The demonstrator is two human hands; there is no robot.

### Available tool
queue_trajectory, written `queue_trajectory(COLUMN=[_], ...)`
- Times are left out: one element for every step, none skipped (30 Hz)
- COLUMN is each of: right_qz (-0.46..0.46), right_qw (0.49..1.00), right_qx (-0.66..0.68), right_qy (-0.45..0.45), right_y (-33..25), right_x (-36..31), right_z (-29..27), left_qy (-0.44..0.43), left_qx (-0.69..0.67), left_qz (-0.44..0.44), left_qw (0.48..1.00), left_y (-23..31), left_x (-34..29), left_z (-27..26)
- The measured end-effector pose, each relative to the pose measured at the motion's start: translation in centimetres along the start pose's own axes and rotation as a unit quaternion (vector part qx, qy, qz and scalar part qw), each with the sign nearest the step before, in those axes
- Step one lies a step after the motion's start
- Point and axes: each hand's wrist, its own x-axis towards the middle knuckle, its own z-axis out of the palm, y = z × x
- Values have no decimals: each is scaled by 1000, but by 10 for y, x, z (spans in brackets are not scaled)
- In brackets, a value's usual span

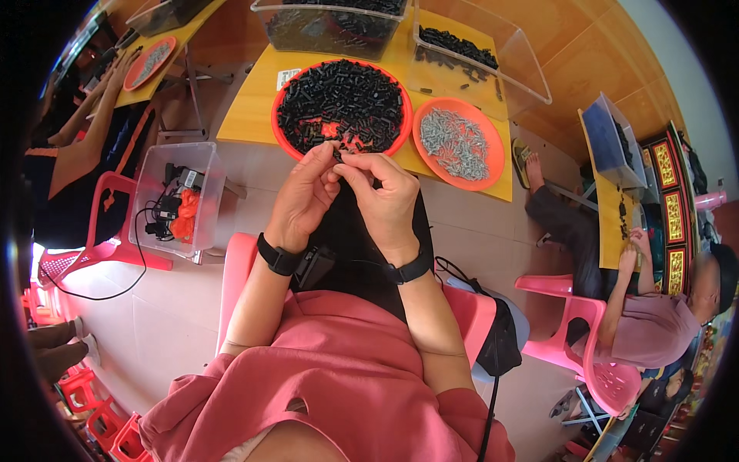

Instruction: Assembling small plastic components by hand at a workbench.

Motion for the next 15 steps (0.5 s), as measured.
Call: queue_trajectory(right_qz=[-2, -2, -4, -6, -6, 0, 7, 7, 17, 26, 27, -21, -68, -68, -71], right_qw=[1000, 1000, 1000, 1000, 1000, 1000, 1000, 1000, 1000, 999, 999, 1000, 996, 996, 995], right_qx=[-7, -7, -12, -17, -17, -6, 4, 4, 14, 25, 25, -20, -63, -63, -62], right_qy=[5, 6, 7, 8, 9, 9, 10, 11, 11, 10, 10, 11, 12, 13, 9], right_y=[0, 0, 0, -1, -1, 0, 0, 0, 0, -1, -3, -8, -11, -10, -8], right_x=[0, -1, -1, -1, -1, -2, -1, -1, -1, -1, -1, 0, 1, 1, 0], right_z=[1, 1, 1, 1, 1, 1, 1, 0, 0, 0, -1, -1, -1, -2, -2], left_qy=[1, 1, 9, 17, 17, 21, 25, 25, 23, 22, 22, 26, 30, 30, 28], left_qx=[4, 4, 17, 30, 30, 56, 83, 83, 91, 100, 100, 127, 155, 155, 173], left_qz=[4, 3, 14, 25, 25, 35, 44, 44, 55, 66, 66, 78, 90, 90, 98], left_qw=[1000, 1000, 1000, 999, 999, 998, 995, 995, 994, 993, 993, 988, 983, 983, 980], left_y=[0, 0, 0, 0, 0, 1, 1, 1, 1, 2, 2, 3, 4, 5, 5], left_x=[1, 0, 0, -1, -1, -2, -2, -1, 0, 0, 0, 0, 0, -1, -2], left_z=[-1, 0, 2, 3, 4, 4, 4, 4, 4, 4, 3, 3, 3, 4, 4])
